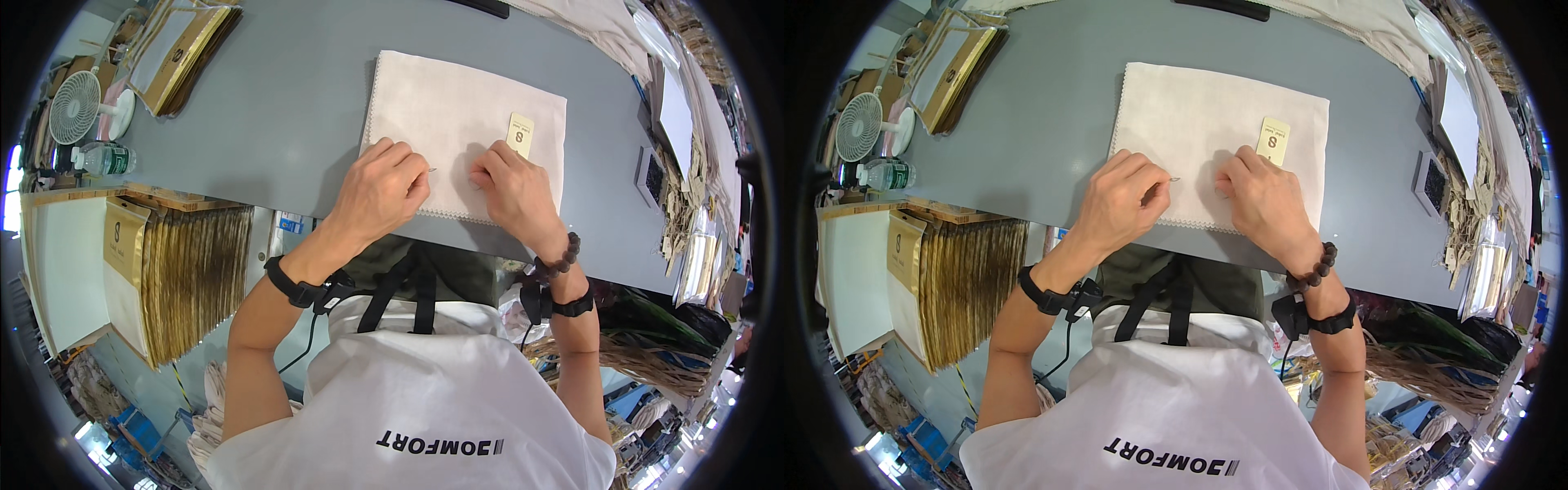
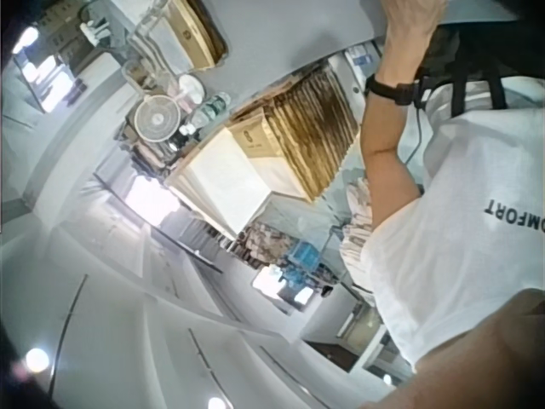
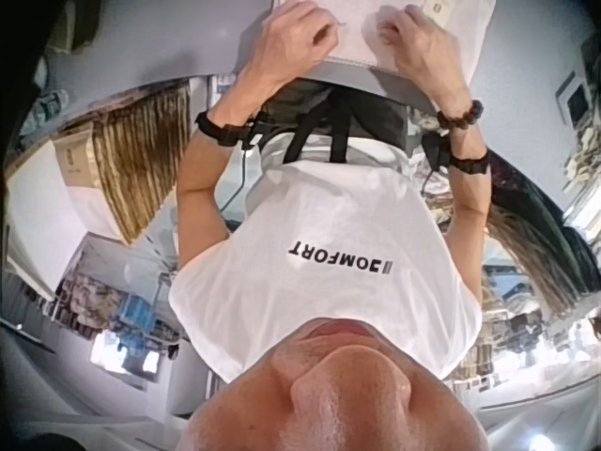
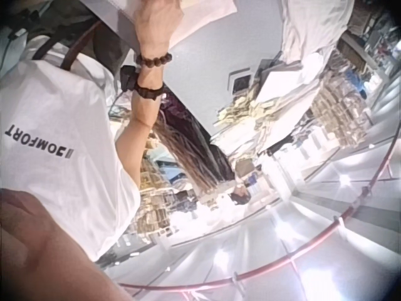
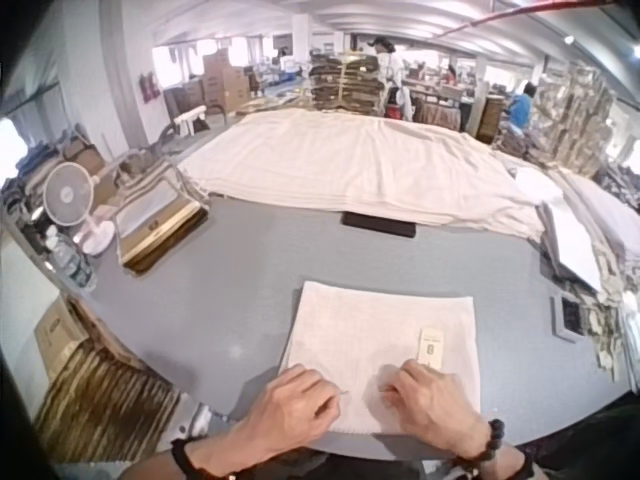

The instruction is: The person repeatedly folds white garments on a table, attaches a small tag to each folded item, places the item into a gold mailing pouch, and sets the pouch aside. The process is repeated for multiple garments.

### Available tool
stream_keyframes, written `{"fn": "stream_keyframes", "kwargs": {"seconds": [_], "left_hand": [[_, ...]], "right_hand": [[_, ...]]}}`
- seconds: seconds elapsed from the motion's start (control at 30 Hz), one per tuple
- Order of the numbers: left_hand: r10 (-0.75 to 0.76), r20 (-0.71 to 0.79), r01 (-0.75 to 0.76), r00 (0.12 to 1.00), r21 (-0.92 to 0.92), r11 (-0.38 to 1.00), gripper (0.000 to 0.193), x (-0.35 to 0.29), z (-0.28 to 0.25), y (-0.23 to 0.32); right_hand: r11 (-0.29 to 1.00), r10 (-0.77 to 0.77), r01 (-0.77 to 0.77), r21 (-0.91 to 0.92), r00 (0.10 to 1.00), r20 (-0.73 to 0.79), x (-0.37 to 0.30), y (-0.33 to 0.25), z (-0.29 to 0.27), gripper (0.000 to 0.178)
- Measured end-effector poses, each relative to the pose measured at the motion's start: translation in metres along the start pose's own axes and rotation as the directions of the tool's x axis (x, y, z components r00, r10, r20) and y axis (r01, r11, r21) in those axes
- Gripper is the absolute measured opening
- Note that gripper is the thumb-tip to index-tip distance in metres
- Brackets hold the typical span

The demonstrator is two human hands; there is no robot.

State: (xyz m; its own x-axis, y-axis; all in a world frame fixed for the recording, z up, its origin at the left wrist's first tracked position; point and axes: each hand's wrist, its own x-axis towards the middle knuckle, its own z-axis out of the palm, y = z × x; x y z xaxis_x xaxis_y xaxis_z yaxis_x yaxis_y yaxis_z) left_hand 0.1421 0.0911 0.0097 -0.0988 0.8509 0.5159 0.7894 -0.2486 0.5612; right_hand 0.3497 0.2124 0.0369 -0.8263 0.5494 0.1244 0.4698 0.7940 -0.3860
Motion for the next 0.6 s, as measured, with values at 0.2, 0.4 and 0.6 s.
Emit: {"fn": "stream_keyframes", "kwargs": {"seconds": [0.2,0.4,0.6], "left_hand": [[-0.017,0.032,0.017,0.999,0.016,1.000,0.010,-0.002,0.001,0.000],[-0.012,0.034,0.011,0.999,0.022,1.000,0.010,-0.001,0.002,-0.001],[0.013,0.041,-0.015,0.999,0.050,0.999,0.010,-0.001,0.003,0.005]], "right_hand": [[1.000,-0.024,0.024,0.013,1.000,0.013,-0.001,0.005,-0.004,0.008],[0.990,0.002,0.002,0.144,1.000,-0.023,0.003,-0.005,-0.002,0.007],[0.977,-0.026,0.050,0.206,0.993,-0.119,0.017,-0.028,0.008,0.006]]}}
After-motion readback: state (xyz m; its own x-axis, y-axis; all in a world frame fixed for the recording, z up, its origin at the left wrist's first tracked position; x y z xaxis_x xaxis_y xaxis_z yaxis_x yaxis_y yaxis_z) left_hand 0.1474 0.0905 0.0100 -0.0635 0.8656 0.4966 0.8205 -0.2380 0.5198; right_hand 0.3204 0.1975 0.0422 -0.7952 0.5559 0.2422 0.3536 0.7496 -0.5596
